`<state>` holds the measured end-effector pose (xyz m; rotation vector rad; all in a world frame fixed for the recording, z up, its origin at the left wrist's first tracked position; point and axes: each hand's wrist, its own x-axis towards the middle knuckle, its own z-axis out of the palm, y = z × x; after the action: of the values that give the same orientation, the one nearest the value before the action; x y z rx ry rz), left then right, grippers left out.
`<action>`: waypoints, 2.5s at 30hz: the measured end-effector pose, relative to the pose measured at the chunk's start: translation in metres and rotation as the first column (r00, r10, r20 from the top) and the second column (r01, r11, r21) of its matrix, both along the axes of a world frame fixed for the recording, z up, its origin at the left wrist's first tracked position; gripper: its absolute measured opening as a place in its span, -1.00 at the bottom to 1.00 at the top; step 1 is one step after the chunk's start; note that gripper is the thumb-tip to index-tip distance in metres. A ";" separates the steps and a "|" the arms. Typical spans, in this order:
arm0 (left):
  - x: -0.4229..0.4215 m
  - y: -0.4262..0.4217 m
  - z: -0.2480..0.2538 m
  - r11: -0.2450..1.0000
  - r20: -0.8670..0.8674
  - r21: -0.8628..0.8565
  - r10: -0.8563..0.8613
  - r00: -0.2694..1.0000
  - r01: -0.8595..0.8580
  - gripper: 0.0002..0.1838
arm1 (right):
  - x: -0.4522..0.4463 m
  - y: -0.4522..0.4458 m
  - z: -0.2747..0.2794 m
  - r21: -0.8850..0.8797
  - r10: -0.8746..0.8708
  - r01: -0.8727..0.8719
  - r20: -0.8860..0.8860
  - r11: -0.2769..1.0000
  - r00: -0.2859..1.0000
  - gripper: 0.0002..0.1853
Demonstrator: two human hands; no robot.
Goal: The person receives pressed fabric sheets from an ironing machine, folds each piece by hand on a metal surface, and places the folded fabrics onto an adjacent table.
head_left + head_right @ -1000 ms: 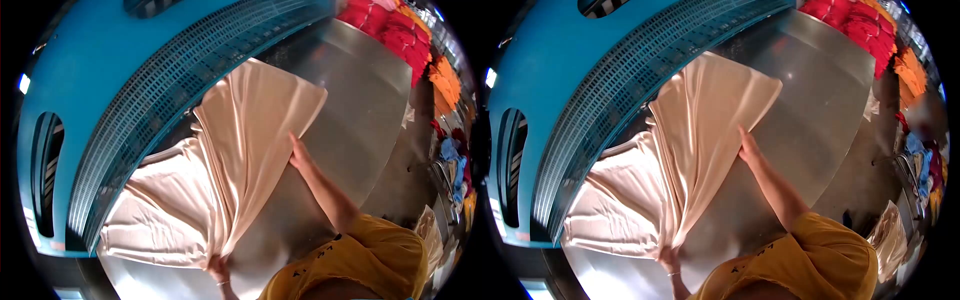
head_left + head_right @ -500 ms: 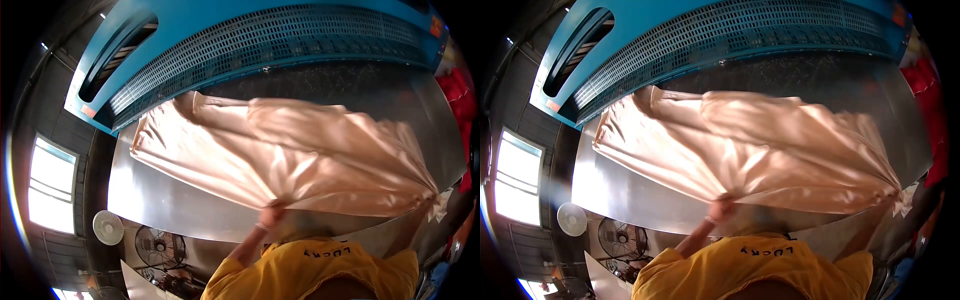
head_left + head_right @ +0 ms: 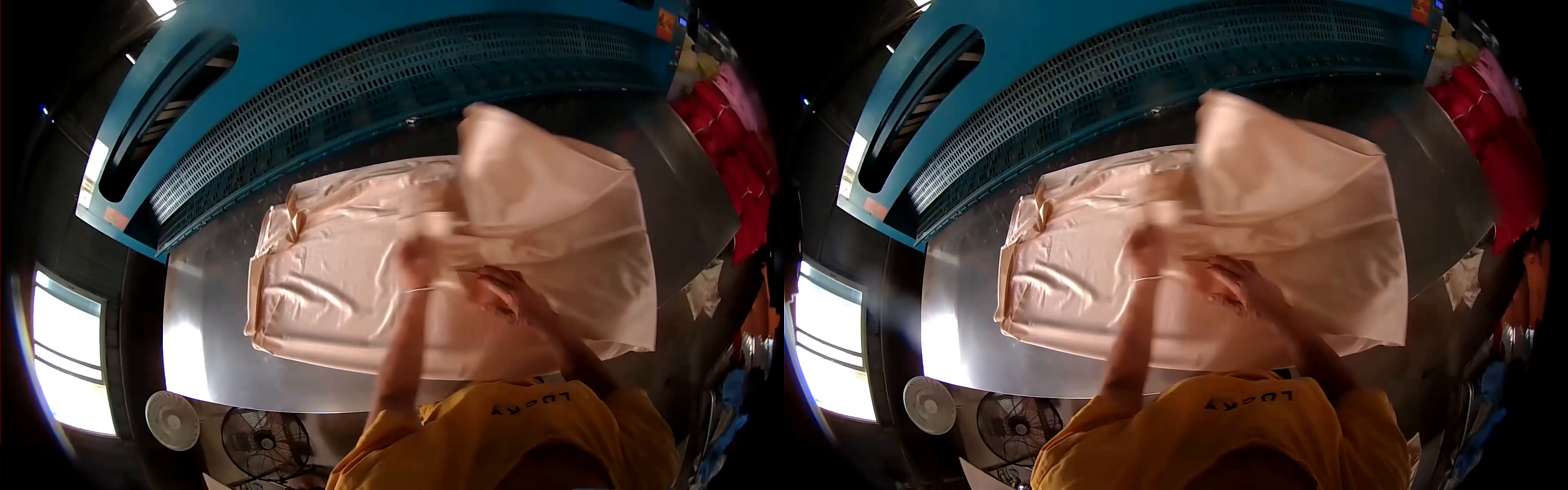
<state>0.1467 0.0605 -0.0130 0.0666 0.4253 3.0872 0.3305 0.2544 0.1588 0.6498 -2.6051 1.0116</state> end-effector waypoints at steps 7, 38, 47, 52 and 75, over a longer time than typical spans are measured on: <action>0.041 -0.398 0.063 0.081 -0.009 -0.987 0.841 0.541 -0.142 -0.78 | 0.065 0.046 -0.070 0.321 -0.526 0.512 -0.051 0.797 0.849 -0.68; 0.264 -0.055 -0.085 -0.510 0.042 -0.839 -0.407 0.913 -0.189 -0.78 | 0.042 -0.079 0.052 -0.782 0.296 0.078 0.323 0.618 0.899 -0.55; 0.278 -0.245 0.092 0.410 0.236 -0.912 0.509 0.828 0.007 -0.63 | -0.019 -0.068 -0.076 -0.658 -0.041 0.751 0.750 0.050 0.660 -0.49; 0.227 -0.223 0.069 0.019 0.336 -0.935 0.361 0.870 0.353 -0.71 | -0.050 -0.092 -0.115 -0.685 -0.074 0.728 0.727 -0.007 0.683 -0.75; 0.650 0.280 0.132 0.130 -0.222 -0.960 -0.891 -0.395 0.248 -0.71 | 0.845 0.019 0.044 -0.847 -0.748 0.223 0.266 -0.483 -0.608 -0.73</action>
<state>0.7966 0.3409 0.1186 1.5907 0.7963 0.9882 1.1753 0.2733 0.2033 -1.2009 -0.6208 0.4266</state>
